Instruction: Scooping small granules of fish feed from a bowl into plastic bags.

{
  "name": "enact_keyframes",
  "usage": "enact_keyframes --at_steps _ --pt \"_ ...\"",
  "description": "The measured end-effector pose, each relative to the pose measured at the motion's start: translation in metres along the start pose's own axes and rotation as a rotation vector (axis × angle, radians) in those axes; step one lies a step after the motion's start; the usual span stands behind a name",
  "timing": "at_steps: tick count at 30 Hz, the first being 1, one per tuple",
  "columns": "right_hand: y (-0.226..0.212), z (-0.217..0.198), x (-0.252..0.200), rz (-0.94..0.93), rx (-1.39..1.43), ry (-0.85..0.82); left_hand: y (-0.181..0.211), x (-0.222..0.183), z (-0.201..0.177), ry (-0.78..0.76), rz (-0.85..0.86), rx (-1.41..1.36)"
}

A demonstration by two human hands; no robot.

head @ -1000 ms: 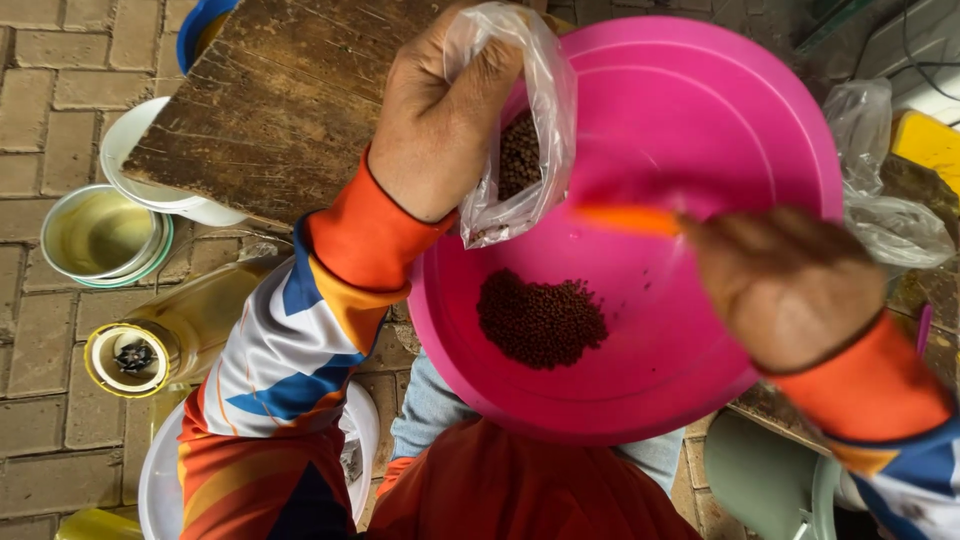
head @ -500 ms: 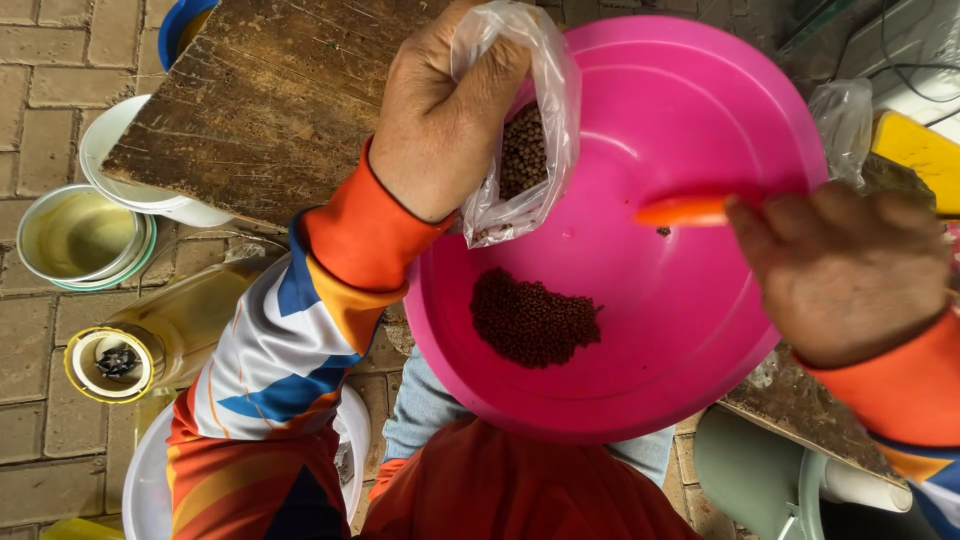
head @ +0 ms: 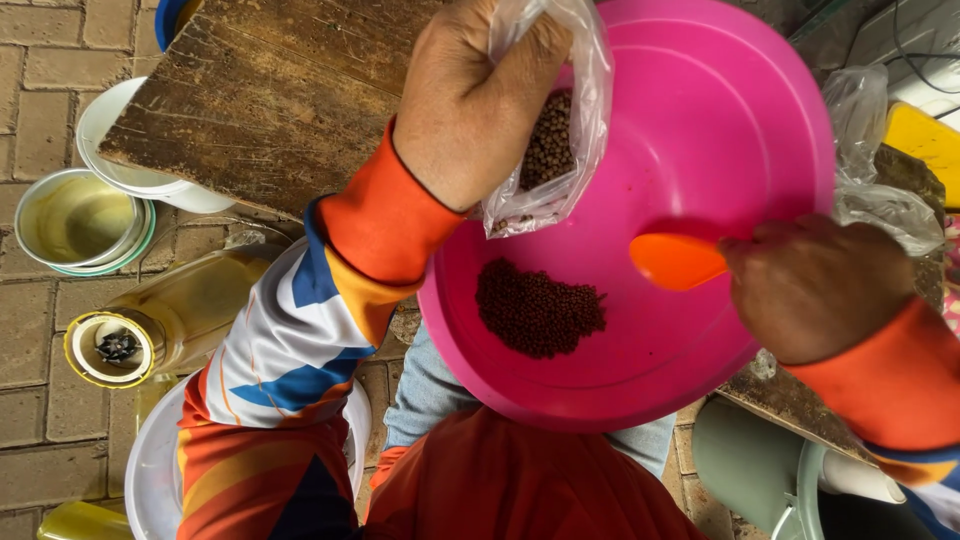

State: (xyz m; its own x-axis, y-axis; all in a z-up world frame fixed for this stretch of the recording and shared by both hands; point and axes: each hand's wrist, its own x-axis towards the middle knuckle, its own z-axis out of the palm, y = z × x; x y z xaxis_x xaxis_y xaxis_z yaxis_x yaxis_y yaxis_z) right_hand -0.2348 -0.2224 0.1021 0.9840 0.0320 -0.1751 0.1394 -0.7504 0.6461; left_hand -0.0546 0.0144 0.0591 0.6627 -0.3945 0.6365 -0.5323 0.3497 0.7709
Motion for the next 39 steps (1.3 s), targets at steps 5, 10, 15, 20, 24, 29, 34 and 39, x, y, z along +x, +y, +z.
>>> enact_keyframes --at_steps 5,10,15,20,24,29,34,39 --pt "-0.014 0.053 0.027 -0.139 0.486 -0.140 0.005 0.004 0.001 -0.001 0.025 0.146" --pt "-0.055 0.092 0.046 -0.352 1.168 -0.048 -0.007 0.007 -0.004 0.020 0.077 0.301" --pt "-0.065 0.078 0.050 -0.289 1.340 -0.055 -0.040 0.014 -0.016 0.060 -0.066 0.445" --pt "-0.034 0.063 0.046 -0.304 1.267 -0.075 -0.060 0.009 -0.022 0.006 -0.221 0.640" --pt "-0.010 0.063 0.036 -0.203 1.276 -0.083 -0.065 -0.002 -0.012 -0.136 -0.025 0.923" --pt "0.020 0.080 0.027 -0.168 1.331 -0.025 -0.061 0.003 -0.002 -0.252 -0.210 0.918" --pt "0.025 0.061 0.030 -0.026 1.341 0.114 -0.070 0.010 -0.002 -0.319 -0.470 0.705" --pt "0.022 0.032 0.055 -0.042 1.172 0.141 -0.058 0.008 0.002 -0.265 -0.521 0.595"
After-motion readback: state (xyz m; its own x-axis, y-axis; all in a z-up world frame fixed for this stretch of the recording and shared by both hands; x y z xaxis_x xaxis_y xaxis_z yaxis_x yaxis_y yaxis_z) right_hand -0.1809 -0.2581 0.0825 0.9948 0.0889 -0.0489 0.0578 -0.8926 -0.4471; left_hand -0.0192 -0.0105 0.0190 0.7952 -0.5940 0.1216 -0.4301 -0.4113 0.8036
